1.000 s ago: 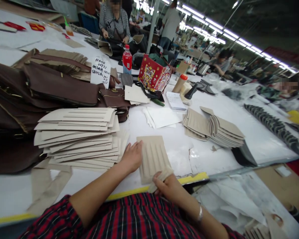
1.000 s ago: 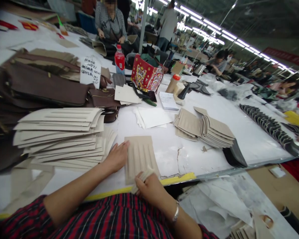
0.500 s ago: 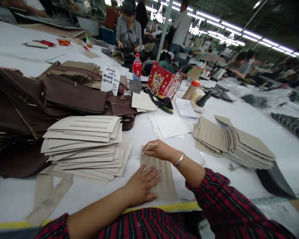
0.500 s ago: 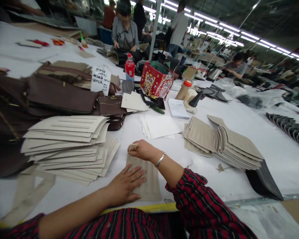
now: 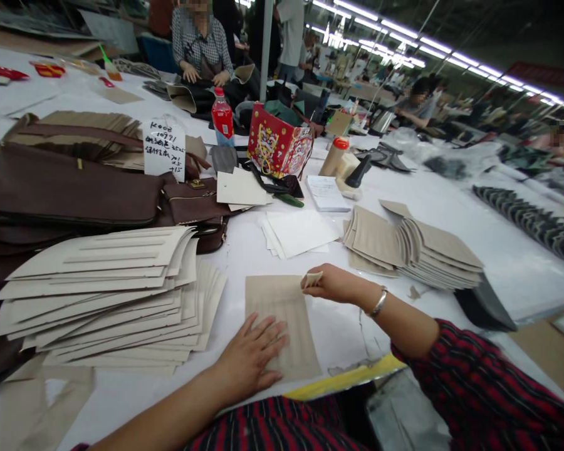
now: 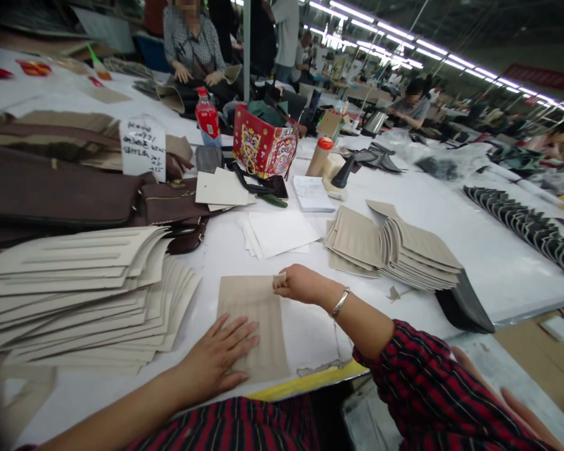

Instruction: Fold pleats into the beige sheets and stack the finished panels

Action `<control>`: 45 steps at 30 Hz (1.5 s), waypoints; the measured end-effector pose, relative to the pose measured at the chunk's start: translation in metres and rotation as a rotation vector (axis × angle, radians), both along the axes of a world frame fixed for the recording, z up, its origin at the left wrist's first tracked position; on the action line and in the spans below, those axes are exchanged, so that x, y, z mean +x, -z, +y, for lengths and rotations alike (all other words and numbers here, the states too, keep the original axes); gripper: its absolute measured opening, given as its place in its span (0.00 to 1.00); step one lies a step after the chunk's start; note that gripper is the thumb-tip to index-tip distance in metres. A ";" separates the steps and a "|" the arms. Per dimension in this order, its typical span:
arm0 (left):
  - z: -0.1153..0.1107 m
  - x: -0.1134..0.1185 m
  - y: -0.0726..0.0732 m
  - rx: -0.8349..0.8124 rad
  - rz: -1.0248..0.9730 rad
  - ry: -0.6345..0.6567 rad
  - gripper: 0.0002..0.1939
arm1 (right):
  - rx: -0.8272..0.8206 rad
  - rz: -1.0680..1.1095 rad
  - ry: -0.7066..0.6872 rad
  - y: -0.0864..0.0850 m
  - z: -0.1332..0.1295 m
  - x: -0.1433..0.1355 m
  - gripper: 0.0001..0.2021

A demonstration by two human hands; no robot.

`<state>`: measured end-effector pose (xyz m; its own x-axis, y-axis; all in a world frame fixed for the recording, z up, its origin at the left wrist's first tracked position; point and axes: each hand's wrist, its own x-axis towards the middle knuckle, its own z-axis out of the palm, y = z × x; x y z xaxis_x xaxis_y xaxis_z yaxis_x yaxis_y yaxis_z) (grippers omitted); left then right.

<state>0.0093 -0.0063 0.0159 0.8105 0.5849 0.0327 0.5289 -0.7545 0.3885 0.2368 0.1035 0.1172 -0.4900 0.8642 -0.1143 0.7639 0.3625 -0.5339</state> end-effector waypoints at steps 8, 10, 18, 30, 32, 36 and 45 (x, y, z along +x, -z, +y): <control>0.001 0.000 0.005 0.042 -0.025 0.011 0.32 | 0.070 -0.343 -0.397 0.010 0.027 -0.061 0.10; 0.001 -0.001 0.004 0.041 -0.033 0.014 0.32 | 0.144 -0.500 -0.372 0.010 0.030 -0.059 0.11; 0.005 -0.003 0.008 0.052 -0.048 0.051 0.32 | 0.198 -0.635 -0.647 0.045 0.008 -0.036 0.15; 0.094 0.026 -0.008 0.235 0.044 -0.365 0.26 | 0.122 -0.731 0.187 0.039 -0.019 0.060 0.20; 0.116 0.041 -0.015 0.122 0.151 -0.469 0.30 | 0.155 -0.713 0.439 0.043 -0.055 0.069 0.20; 0.119 0.050 -0.020 -0.173 0.172 -0.393 0.26 | 0.377 -0.398 0.653 0.069 -0.112 0.045 0.28; 0.062 0.023 -0.151 0.459 -0.339 -0.406 0.19 | 0.279 0.124 0.682 0.014 -0.061 0.096 0.21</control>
<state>0.0319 0.0557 0.1672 0.4322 0.7059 0.5612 0.7098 -0.6501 0.2712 0.3325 0.0427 0.1028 0.1705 0.9697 0.1748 0.8076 -0.0359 -0.5886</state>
